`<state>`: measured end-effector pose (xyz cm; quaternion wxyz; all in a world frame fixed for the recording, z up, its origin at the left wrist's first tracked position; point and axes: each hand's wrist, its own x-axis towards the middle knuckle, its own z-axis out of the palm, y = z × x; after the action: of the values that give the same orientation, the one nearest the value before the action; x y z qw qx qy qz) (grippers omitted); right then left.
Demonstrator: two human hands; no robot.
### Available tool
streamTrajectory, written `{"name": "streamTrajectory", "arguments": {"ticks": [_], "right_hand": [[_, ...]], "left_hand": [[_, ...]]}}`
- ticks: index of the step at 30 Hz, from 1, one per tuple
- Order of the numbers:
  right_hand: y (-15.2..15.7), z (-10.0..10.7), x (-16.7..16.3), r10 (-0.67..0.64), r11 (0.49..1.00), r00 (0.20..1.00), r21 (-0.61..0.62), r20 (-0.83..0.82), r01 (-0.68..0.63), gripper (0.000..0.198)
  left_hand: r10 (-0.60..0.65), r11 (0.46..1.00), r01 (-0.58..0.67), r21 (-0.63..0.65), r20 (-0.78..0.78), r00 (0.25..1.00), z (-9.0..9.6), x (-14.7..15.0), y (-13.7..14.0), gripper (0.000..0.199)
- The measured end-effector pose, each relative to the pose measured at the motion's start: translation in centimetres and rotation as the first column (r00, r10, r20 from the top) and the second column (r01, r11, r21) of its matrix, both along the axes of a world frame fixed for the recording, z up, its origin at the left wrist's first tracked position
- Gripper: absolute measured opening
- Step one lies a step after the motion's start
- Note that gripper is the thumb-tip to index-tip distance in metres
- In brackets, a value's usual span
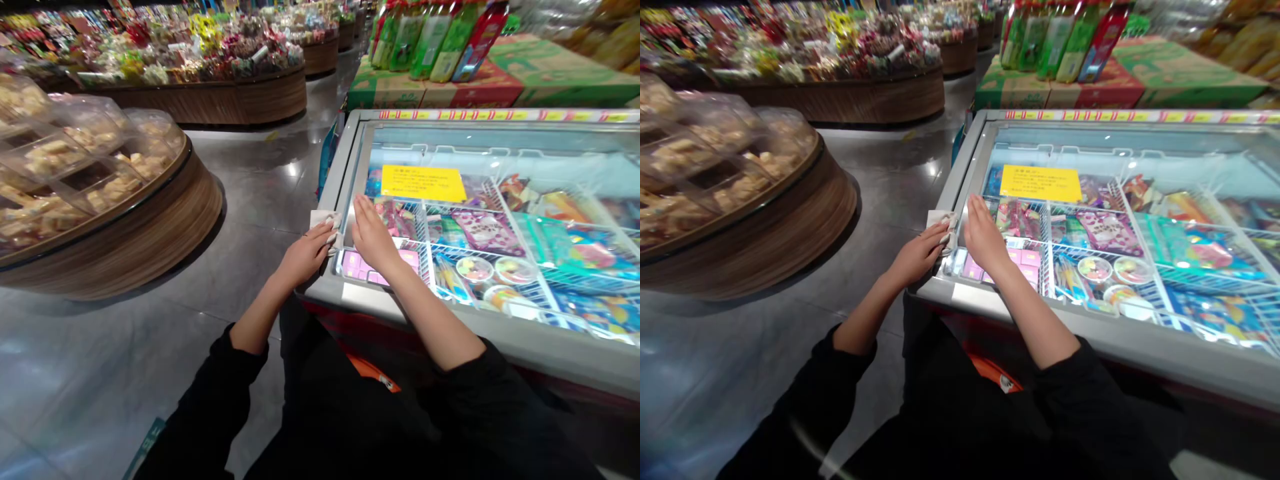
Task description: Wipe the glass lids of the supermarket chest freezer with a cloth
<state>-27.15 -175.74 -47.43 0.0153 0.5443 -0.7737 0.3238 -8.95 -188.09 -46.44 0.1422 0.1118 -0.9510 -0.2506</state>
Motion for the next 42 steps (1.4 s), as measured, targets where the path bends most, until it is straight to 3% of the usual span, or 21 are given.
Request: {"name": "streamTrajectory", "arguments": {"ticks": [12, 20, 28, 31, 34, 39, 42], "right_hand": [[0.5, -0.6, -0.7, 0.045, 0.999, 0.998, -0.014, 0.031, -0.045, 0.071], [1.9, 1.2, -0.2, 0.047, 0.995, 0.997, 0.082, 0.067, -0.052, 0.068], [12.3, 4.5, 5.7, 0.044, 0.993, 0.997, 0.109, -0.061, -0.037, 0.057], [14.9, 4.6, 7.0, 0.017, 0.997, 0.997, 0.07, -0.076, -0.011, 0.056], [15.5, 4.0, 7.4, 0.017, 0.996, 0.997, 0.083, -0.08, -0.01, 0.055], [14.2, 3.2, 8.3, 0.061, 0.988, 0.996, 0.146, -0.068, -0.05, 0.055], [13.2, 3.1, 8.8, 0.057, 0.989, 0.996, 0.142, -0.065, -0.048, 0.059]], "left_hand": [[0.042, 0.999, -0.041, 0.013, -0.068, 0.997, -0.5, 6.7, 4.4, 0.044], [0.192, 0.962, -0.207, -0.181, -0.097, 0.977, -0.9, 5.7, 8.3, 0.044], [0.26, 0.953, -0.268, -0.145, -0.075, 0.963, -1.0, 5.1, 10.1, 0.049], [0.154, 0.976, -0.156, -0.153, -0.025, 0.988, -0.4, 3.7, 11.5, 0.048], [0.055, 0.983, -0.055, -0.173, -0.007, 0.998, 0.2, 3.3, 11.4, 0.046], [0.147, 0.967, -0.149, -0.207, -0.026, 0.989, 0.0, 3.2, 10.4, 0.046], [0.075, 0.984, -0.078, -0.157, -0.027, 0.997, -0.3, 2.1, 10.9, 0.049]]}}
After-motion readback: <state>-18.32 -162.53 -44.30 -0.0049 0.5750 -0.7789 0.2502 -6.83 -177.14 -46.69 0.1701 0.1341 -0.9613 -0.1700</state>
